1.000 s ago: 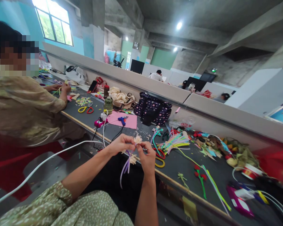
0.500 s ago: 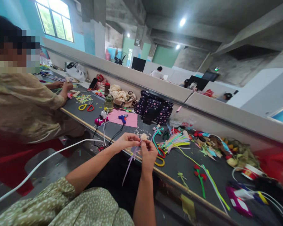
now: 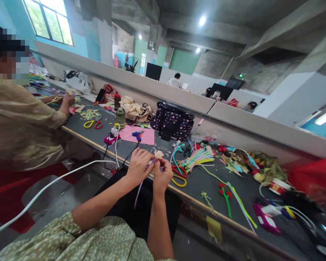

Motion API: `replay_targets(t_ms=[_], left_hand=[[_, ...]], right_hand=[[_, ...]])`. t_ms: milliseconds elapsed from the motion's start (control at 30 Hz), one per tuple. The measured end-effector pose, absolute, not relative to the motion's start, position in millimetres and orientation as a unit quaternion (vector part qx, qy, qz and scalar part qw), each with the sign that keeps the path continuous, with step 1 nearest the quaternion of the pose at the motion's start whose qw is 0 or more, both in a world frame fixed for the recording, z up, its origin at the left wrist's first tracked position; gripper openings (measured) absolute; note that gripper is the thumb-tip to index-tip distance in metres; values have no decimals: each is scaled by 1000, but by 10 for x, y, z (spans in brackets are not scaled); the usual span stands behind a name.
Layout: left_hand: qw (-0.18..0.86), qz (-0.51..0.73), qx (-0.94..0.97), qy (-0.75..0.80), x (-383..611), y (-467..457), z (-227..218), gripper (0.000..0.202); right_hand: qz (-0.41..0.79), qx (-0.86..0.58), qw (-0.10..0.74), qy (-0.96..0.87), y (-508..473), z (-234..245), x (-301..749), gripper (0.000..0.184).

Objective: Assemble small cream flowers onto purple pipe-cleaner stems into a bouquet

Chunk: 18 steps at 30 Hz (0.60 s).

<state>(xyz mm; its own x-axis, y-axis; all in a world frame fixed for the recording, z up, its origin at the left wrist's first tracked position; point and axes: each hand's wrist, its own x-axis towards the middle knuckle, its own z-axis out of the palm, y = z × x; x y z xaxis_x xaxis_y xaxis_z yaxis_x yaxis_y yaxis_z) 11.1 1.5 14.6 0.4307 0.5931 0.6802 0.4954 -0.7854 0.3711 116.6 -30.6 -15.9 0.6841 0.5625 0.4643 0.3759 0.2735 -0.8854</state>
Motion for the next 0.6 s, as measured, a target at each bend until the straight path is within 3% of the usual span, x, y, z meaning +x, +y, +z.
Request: replay_targets(t_ms=[367, 600], left_hand=[[104, 486, 816, 295, 115, 121, 82, 11], [246, 513, 778, 268, 141, 245, 45, 9]], right_hand=[[-24, -604, 640, -475, -358, -146, 1222, 22], [10, -588, 632, -504, -366, -96, 1296, 21]])
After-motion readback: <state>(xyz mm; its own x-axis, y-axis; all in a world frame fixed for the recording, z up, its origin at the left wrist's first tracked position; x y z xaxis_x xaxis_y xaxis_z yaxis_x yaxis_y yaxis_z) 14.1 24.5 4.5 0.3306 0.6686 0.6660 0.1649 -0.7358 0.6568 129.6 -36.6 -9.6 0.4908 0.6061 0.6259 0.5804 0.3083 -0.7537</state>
